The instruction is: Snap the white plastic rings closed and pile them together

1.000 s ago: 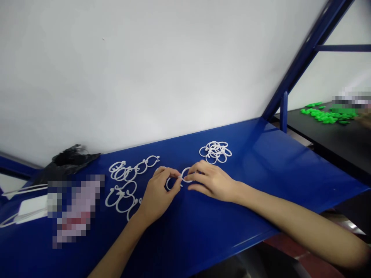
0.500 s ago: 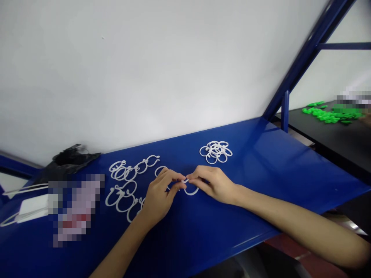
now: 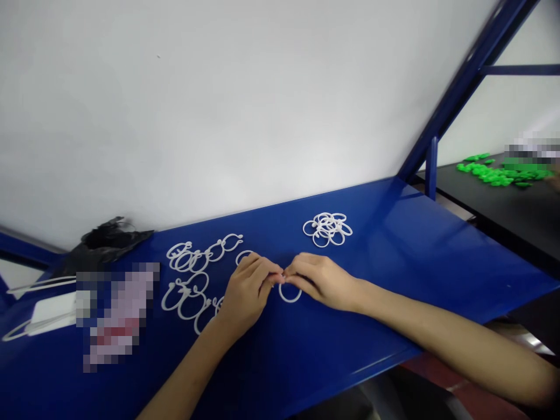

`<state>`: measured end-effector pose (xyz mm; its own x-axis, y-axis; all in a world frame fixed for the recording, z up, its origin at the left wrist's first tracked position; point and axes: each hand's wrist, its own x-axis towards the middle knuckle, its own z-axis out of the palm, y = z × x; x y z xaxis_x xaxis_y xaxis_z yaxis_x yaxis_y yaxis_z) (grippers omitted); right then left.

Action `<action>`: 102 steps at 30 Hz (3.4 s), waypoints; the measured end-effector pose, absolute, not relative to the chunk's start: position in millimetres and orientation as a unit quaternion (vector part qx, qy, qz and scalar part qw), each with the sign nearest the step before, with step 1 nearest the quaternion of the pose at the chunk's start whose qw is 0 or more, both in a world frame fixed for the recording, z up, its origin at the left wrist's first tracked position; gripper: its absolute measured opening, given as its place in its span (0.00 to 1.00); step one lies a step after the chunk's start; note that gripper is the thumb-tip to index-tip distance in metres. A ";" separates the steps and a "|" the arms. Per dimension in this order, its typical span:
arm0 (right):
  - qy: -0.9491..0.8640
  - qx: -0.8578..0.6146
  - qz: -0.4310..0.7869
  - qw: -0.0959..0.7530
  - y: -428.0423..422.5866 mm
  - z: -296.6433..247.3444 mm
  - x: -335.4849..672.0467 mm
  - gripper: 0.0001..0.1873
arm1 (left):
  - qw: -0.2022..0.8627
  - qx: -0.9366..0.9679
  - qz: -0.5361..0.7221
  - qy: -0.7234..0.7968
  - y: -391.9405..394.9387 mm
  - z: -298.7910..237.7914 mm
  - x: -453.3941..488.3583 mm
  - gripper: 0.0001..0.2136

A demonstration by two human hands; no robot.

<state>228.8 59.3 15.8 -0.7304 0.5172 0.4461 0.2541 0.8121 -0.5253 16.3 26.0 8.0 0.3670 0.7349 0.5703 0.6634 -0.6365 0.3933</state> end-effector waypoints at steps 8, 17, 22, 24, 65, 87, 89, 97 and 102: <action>-0.840 -0.422 -0.031 0.341 112.1 9.4 258.4 0.12 | 0.018 0.844 0.159 0.512 23.6 19.0 -0.5 0.16; -0.818 -0.488 -0.080 0.293 130.1 3.6 270.4 0.12 | 0.041 0.861 0.119 0.492 23.5 11.6 -0.4 0.14; -0.823 -0.462 -0.066 0.323 124.8 8.2 268.1 0.13 | 0.025 0.876 0.133 0.462 23.8 12.3 3.5 0.17; -0.828 -0.449 -0.057 0.332 121.8 10.6 266.6 0.14 | 0.018 0.881 0.141 0.451 23.7 13.0 5.1 0.15; -0.908 -0.220 0.228 0.274 59.0 14.2 230.1 0.11 | 0.021 0.824 0.362 0.435 21.6 9.7 10.4 0.10; -0.819 -0.410 0.099 0.389 110.6 13.8 254.4 0.09 | -0.055 0.796 0.165 0.580 40.5 5.4 -31.8 0.15; -0.801 -0.448 0.077 0.390 121.2 11.9 261.1 0.08 | -0.059 0.806 0.151 0.569 40.0 2.3 -34.2 0.16; -0.779 -0.501 0.047 0.373 134.6 4.1 267.8 0.04 | -0.022 0.826 0.122 0.550 41.2 -1.1 -23.6 0.11; -0.788 -0.507 0.034 0.348 139.6 0.3 268.5 0.05 | -0.018 0.849 0.152 0.506 38.6 0.4 -14.4 0.10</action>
<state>268.5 139.6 0.3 -0.2443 0.8222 0.5140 0.7746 0.4844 -0.4067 -14.4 38.6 0.4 0.4425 0.8532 0.2760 0.8640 -0.4881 0.1236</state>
